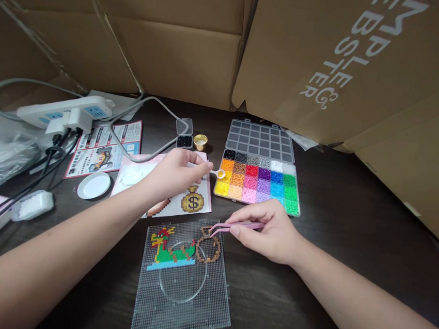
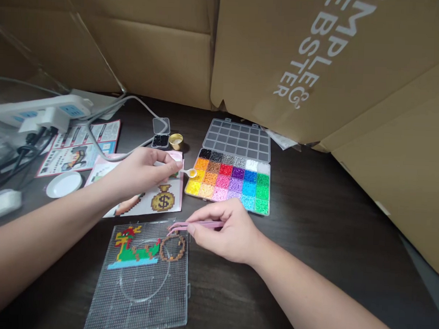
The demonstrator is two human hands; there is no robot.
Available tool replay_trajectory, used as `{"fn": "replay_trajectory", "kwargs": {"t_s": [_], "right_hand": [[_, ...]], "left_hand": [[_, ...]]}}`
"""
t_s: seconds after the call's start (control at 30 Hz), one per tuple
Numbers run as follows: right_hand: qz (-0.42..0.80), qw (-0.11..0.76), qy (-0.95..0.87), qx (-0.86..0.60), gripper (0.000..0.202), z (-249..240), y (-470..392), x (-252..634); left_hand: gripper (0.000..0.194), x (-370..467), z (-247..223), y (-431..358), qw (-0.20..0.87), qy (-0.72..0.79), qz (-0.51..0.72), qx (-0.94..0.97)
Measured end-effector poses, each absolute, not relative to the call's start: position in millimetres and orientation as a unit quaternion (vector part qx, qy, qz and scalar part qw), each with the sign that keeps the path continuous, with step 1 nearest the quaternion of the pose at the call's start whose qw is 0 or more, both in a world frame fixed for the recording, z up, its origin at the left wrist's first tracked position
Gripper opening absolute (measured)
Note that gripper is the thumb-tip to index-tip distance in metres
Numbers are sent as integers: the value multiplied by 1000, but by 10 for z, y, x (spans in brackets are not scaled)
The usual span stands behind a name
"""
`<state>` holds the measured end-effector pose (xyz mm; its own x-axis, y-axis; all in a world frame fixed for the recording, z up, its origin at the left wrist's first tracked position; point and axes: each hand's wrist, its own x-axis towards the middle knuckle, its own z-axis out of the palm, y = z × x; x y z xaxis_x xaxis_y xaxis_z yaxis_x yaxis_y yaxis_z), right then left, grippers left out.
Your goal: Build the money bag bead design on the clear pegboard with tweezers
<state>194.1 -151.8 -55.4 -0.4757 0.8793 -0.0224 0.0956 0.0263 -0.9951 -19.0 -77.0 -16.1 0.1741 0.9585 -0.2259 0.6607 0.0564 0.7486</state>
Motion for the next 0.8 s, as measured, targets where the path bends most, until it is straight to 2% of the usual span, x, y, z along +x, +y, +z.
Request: {"fn": "replay_trajectory", "kwargs": {"t_s": [0.2,0.47,0.57,0.7,0.8], "right_hand": [[594,336,-621,-386,16,-572,-1530,1936],[585,338,-627,-387,17,-562,-1518,1927],[582,339,-626,-393,18,-548,-1526,1931],[576,343,-621,-406,18,-538,-1539,1941],[566,344,-627,-410,17,-534,-1548,1944]], "left_hand": [[25,-213,-353,-761,183,469,197,841],[28,-272,-417,-781,16,335,192,922],[24,-271,-396,-793,18,344,212,915],[17,-254,-354,-838,101,408,253,872],[19,-228,-281,-896,150,481,269,821]]}}
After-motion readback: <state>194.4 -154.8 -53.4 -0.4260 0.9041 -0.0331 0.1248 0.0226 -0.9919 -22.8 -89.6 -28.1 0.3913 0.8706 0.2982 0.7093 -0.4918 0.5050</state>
